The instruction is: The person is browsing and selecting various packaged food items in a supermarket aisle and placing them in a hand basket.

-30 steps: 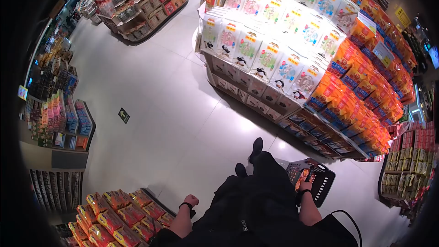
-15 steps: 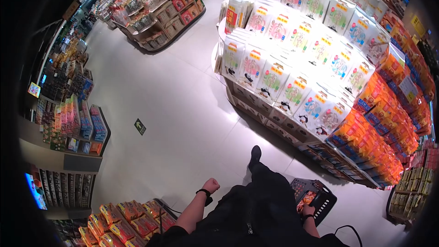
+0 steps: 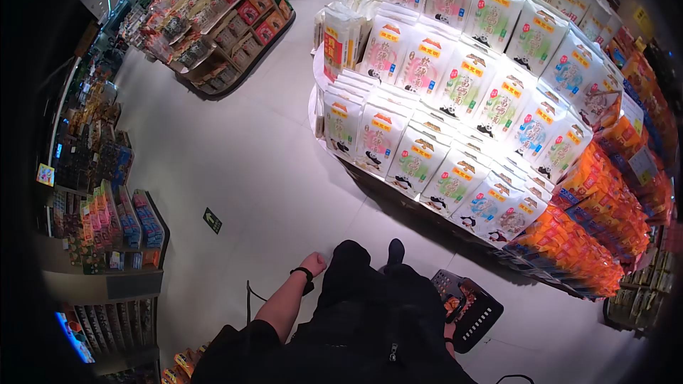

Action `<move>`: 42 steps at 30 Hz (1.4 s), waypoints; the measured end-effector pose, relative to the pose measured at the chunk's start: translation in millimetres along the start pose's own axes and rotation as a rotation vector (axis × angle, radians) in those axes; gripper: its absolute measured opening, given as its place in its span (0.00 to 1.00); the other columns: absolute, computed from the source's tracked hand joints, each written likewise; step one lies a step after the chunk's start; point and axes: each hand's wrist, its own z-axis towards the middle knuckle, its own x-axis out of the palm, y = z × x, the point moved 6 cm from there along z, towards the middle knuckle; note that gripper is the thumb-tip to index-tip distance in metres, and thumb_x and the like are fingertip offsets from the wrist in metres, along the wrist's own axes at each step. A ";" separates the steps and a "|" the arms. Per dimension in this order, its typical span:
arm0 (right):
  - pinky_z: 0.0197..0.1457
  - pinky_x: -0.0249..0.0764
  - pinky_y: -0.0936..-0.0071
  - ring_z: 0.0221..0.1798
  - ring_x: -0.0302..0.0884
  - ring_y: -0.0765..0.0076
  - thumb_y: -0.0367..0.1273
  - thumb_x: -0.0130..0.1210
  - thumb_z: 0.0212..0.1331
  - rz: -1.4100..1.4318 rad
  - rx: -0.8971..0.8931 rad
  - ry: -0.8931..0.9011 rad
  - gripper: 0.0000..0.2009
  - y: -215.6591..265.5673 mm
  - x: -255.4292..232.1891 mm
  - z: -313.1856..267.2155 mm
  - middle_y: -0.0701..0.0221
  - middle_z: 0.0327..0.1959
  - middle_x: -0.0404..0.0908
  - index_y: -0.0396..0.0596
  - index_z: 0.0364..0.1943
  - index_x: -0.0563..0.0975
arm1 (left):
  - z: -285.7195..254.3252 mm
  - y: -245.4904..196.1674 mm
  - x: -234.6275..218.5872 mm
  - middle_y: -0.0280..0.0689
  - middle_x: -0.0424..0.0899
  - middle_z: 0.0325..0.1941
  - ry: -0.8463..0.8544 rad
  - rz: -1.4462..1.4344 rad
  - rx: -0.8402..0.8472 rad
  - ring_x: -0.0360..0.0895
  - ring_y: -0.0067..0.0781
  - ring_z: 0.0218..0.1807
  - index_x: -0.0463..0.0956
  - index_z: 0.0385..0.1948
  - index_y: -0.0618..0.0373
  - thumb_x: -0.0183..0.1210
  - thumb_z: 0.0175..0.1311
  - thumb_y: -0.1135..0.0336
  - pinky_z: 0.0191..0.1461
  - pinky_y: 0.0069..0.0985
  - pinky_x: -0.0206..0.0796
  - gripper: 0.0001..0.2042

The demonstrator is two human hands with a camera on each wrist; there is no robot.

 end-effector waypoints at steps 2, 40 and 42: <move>0.55 0.79 0.57 0.51 0.89 0.49 0.33 0.65 0.69 -0.070 0.027 0.041 0.14 29.7 10.6 -6.8 0.53 0.46 0.90 0.34 0.50 0.83 | 30.4 -16.4 -20.1 0.39 0.88 0.34 0.015 0.054 0.043 0.88 0.37 0.40 0.78 0.39 0.58 0.69 0.59 0.66 0.48 0.35 0.80 0.11; 0.46 0.85 0.69 0.41 0.88 0.66 0.30 0.63 0.73 0.334 -0.626 -0.011 0.25 897.8 137.7 -68.1 0.55 0.51 0.83 0.43 0.69 0.68 | 147.8 -417.7 -418.1 0.36 0.72 0.43 0.027 -0.378 1.117 0.72 0.29 0.37 0.79 0.46 0.60 0.64 0.76 0.66 0.44 0.26 0.69 0.08; 0.43 0.84 0.72 0.36 0.88 0.69 0.30 0.65 0.73 0.340 -0.579 0.068 0.21 894.0 145.9 -70.6 0.62 0.38 0.87 0.41 0.65 0.72 | 146.8 -409.2 -416.2 0.37 0.75 0.45 0.094 -0.443 1.120 0.72 0.28 0.38 0.78 0.46 0.61 0.64 0.76 0.67 0.44 0.25 0.69 0.08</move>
